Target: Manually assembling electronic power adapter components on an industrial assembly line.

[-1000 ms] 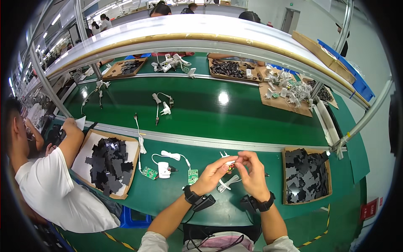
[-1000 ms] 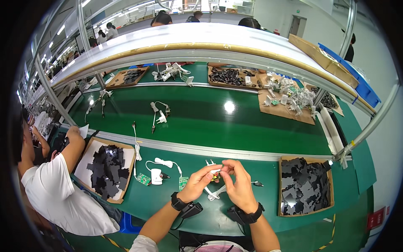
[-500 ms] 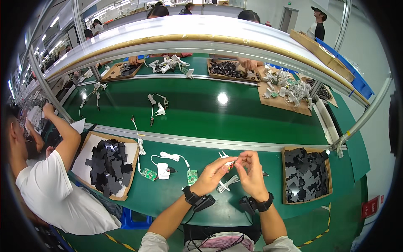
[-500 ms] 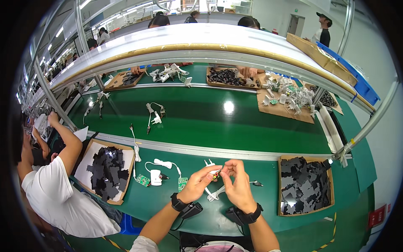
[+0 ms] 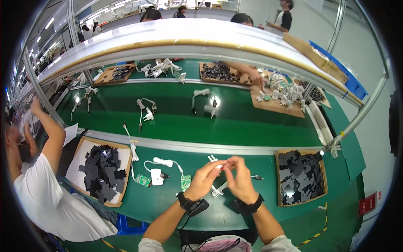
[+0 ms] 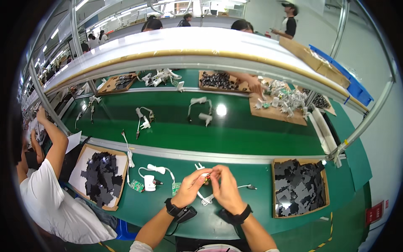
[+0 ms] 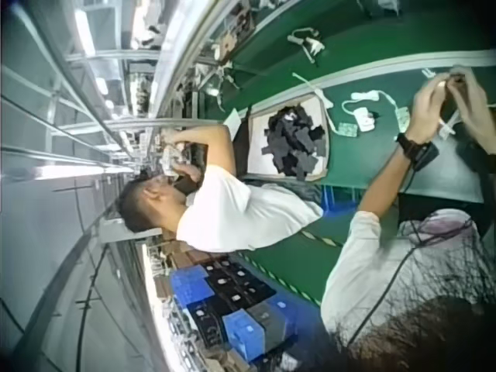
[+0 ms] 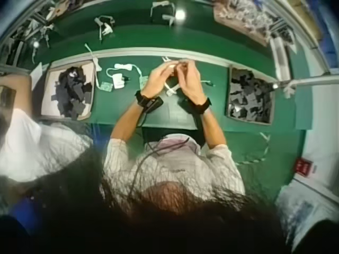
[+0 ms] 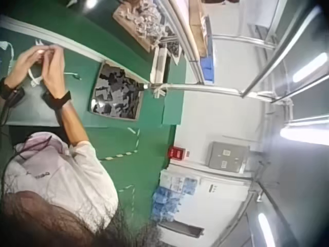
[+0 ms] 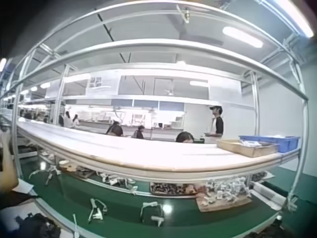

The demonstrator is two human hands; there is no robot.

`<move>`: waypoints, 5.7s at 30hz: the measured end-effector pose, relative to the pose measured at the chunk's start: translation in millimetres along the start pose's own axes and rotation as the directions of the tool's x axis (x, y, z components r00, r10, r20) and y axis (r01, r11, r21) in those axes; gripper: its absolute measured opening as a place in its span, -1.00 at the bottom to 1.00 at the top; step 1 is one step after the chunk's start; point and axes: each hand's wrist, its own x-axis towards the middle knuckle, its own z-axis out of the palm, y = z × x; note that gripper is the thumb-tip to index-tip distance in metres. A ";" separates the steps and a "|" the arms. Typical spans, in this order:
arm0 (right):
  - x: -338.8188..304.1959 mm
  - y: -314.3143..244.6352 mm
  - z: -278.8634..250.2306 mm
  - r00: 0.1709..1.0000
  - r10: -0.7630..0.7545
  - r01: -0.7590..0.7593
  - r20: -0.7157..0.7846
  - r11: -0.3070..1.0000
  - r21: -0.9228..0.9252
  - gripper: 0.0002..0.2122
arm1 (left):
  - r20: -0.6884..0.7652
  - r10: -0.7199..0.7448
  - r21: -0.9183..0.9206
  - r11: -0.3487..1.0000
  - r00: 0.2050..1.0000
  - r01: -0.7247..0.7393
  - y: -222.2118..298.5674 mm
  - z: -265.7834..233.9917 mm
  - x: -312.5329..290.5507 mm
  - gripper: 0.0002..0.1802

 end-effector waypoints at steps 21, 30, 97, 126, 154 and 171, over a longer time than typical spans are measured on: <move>0.4 -11.7 -12.9 0.962 0.209 -0.274 0.178 0.712 0.647 -0.67 | 0.022 0.238 0.363 0.903 0.971 -0.230 11.0 -7.4 -2.2 -0.46; -2.4 -24.9 -6.1 0.984 0.175 -0.158 0.006 0.870 0.467 -0.63 | -0.039 0.247 0.060 0.968 0.968 -0.244 -7.8 -3.9 -3.2 -0.35; 10.3 20.6 8.5 0.998 -0.059 0.057 -0.039 0.997 -0.050 -0.77 | 0.139 -0.093 -0.299 0.945 0.986 0.131 -24.2 -20.0 17.6 -0.48; 1.8 28.0 -3.2 0.951 -0.297 0.287 -0.088 0.951 -0.111 -0.73 | 0.142 -0.239 -0.341 0.899 0.961 0.274 -3.3 -12.1 7.9 -0.52; -28.8 -54.8 -295.4 0.840 -0.503 0.543 -0.204 0.771 0.332 -0.22 | 0.141 -0.199 -0.268 0.935 0.970 0.231 2.0 -2.4 6.2 -0.52; 28.3 -152.4 -187.8 0.943 0.160 -0.314 0.293 0.722 0.617 -0.31 | 0.125 -0.202 -0.188 0.957 0.971 0.223 1.5 -4.2 24.2 -0.54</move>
